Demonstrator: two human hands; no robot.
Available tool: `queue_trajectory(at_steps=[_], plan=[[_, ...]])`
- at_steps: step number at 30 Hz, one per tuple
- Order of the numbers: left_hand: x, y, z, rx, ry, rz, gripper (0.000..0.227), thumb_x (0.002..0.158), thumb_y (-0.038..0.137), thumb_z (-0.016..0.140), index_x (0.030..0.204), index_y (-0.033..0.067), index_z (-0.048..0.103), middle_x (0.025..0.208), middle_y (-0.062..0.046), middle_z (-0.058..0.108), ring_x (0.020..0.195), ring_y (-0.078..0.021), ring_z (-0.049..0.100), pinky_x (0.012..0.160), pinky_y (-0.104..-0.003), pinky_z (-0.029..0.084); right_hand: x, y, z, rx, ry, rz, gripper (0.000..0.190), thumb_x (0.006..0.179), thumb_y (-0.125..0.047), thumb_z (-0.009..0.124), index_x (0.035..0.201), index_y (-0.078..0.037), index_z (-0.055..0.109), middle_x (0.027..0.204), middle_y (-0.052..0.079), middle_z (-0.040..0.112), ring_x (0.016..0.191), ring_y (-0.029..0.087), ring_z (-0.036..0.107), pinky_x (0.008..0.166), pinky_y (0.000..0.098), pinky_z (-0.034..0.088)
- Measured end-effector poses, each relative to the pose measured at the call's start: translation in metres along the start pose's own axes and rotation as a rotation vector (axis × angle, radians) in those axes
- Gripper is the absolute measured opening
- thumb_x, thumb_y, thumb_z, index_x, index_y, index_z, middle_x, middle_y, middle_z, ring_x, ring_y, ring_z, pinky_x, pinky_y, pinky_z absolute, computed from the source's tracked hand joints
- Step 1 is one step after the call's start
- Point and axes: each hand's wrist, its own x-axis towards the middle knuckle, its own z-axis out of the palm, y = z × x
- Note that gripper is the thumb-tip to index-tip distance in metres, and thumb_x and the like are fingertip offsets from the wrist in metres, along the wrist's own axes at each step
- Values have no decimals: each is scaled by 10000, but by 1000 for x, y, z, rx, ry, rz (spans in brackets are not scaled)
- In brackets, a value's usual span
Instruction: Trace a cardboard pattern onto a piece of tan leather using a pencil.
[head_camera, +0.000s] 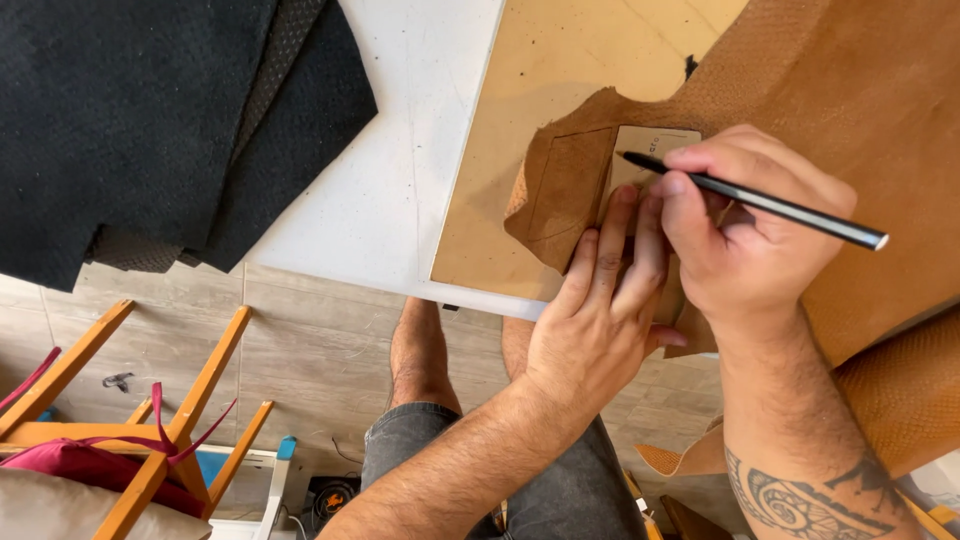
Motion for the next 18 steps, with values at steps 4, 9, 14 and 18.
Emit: queue_trajectory(at_steps=[4, 9, 14, 18], plan=[[-2, 2, 7, -23, 21, -11, 969, 982, 712, 450, 1596, -37, 418, 1653, -211, 306, 1575, -388, 242, 1280, -500, 202, 2, 2, -1, -42, -34, -10, 138, 1117, -37, 735, 1052, 74, 684, 933, 156, 704, 795, 195, 672, 710, 258, 522], [-2, 3, 9, -74, 29, -10, 997, 935, 718, 493, 1582, -38, 448, 1643, -207, 305, 1566, -407, 246, 1282, -524, 222, 7, 0, -2, -20, -54, -5, 136, 1105, -70, 720, 1085, 60, 688, 962, 136, 704, 803, 188, 692, 694, 248, 512], [-3, 5, 15, -89, 55, -29, 979, 935, 710, 514, 1605, -2, 462, 1650, -200, 304, 1574, -403, 240, 1290, -521, 226, 1, 7, -8, -49, -121, -84, 142, 1144, -75, 725, 1090, 54, 700, 935, 125, 699, 832, 185, 694, 726, 249, 506], [-2, 4, 17, -111, 24, -7, 959, 922, 721, 493, 1565, 10, 486, 1628, -183, 316, 1567, -406, 244, 1280, -538, 235, 12, 1, -3, -43, -140, -36, 172, 1084, -100, 738, 1005, 47, 698, 863, 122, 680, 735, 179, 664, 666, 259, 507]])
